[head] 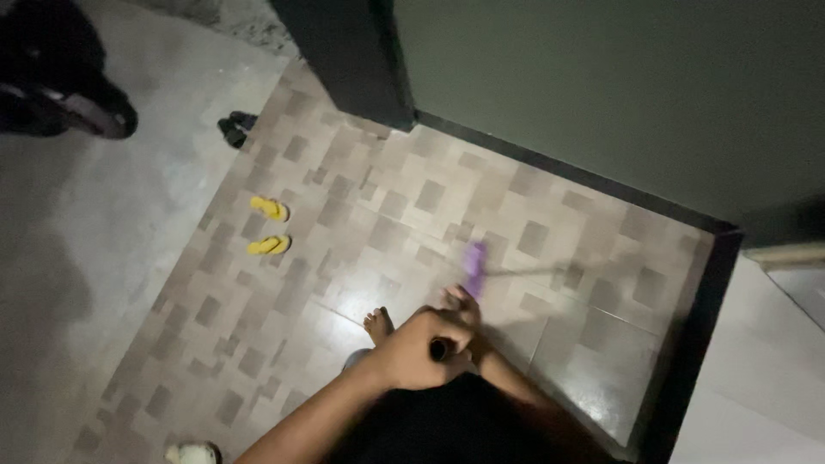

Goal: The person sweeps a tiled floor using a purple broom, moving it across the surface and around the edges of a hallway.

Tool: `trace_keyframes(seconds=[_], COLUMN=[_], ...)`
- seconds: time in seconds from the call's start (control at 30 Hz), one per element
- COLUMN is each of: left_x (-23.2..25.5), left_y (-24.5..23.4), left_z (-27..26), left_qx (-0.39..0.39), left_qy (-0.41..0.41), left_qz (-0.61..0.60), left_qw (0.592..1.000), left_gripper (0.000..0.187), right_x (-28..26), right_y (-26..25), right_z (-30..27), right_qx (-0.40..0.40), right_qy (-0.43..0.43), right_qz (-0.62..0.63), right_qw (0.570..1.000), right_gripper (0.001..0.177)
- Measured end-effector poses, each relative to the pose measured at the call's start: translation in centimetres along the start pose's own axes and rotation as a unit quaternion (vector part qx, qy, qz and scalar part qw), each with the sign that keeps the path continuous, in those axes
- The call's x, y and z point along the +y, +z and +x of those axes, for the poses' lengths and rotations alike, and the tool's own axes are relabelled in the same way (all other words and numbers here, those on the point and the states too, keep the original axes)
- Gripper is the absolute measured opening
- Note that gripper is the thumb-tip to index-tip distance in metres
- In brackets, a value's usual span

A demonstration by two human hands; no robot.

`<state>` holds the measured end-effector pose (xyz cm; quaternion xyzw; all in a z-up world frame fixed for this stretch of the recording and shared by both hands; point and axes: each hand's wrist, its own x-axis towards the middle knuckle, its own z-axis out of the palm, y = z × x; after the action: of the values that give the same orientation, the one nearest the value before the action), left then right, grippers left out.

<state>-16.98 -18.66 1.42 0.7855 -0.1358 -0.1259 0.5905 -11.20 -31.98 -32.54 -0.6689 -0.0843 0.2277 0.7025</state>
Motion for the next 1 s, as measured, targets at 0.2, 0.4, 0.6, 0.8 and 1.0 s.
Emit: trace_keyframes(seconds=[0.2,0.4,0.6,0.8,1.0], left_x=[4.9,2.0,-11.4,-16.5,-10.5], left_y=[-4.5,-10.7,-9.9,-12.0,-22.7], left_z=[-1.9,-6.2,-4.6,-7.4,-14.2], left_qx=[0.072,0.135,0.090,0.055,0.106], left_qy=[0.042,0.015,0.039,-0.027,0.004], left_qz=[0.043,-0.098,-0.225,-0.218,-0.045], left_qw=[0.996,0.986,0.969,0.974,0.993], left_gripper=[0.022,0.030,0.035,0.038,0.033], right_x=[-10.4,-11.8,-3.9,1.0,0.3], right_y=[6.3,7.5,3.2,7.6,25.1], right_z=[2.6,1.7,1.1,2.6,8.9], right_qx=[-0.163,-0.061,0.043,0.078,0.035], right_qy=[-0.135,-0.051,0.122,0.157,-0.063], right_qz=[-0.078,-0.224,-0.434,-0.424,-0.485], right_qw=[0.974,0.971,0.891,0.888,0.872], right_gripper=[0.016,0.023,0.030,0.035,0.028])
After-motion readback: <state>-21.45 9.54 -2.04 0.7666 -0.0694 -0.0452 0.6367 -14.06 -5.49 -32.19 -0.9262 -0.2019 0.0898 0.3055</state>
